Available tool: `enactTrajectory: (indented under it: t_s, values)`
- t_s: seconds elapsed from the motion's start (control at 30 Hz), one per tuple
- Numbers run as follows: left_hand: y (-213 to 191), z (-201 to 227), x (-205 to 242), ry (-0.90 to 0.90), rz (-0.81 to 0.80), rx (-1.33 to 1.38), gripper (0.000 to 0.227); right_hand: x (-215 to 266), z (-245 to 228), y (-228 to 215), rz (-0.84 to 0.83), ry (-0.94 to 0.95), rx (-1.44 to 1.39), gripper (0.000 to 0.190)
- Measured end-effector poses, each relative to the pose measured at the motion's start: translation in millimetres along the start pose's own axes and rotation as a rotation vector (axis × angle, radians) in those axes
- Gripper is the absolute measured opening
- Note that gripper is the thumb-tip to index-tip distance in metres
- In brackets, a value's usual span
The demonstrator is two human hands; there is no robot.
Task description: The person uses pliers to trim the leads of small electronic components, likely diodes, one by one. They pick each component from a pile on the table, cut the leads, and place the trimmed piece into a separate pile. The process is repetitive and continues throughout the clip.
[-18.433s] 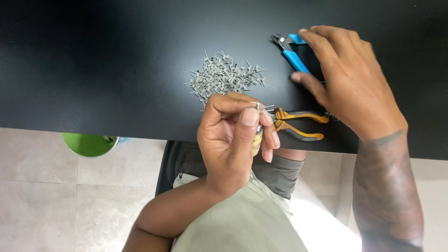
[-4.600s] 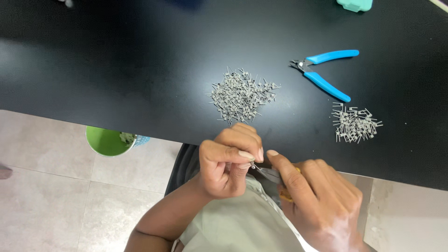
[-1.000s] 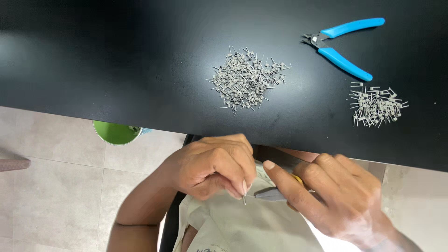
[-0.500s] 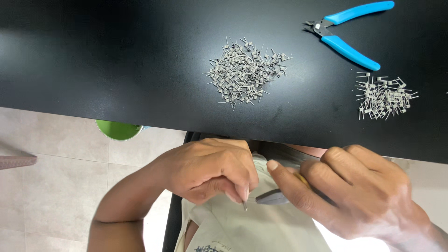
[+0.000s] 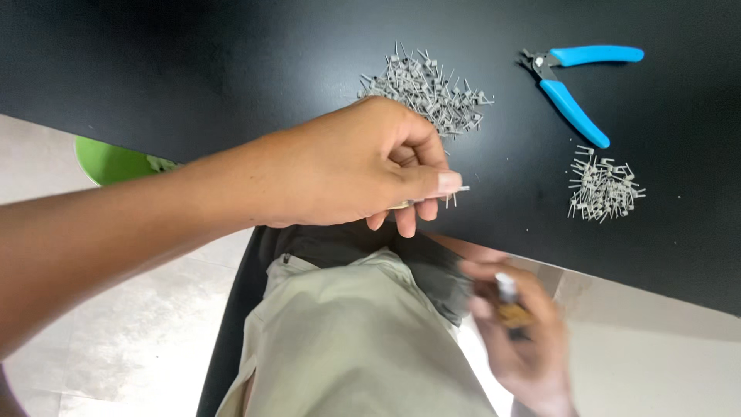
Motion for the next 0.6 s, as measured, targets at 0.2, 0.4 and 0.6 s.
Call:
enactTrajectory:
  t_s: [0.2,0.4,0.6]
  values:
    - [14,3,1,0.004,-0.077,0.031,0.025,-10,-25,40,-0.015,0.065,-0.216,0.037]
    - [27,-7,-3,0.088,-0.085,0.127,0.023,-8,-13,43,-0.001,0.101,-0.130,0.037]
    - [29,-13,1,0.041,-0.057,0.092,0.021,-14,-30,45,-0.032,0.001,-0.195,0.032]
Point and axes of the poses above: each hand's wrist, its own x-axis away from the middle knuckle, its own y-axis out of the palm, z = x × y, the point moved 6 cm from there along -x, towards the middle knuckle, and after that the axes turned 1 degree about -y, right-handed, at the moved point
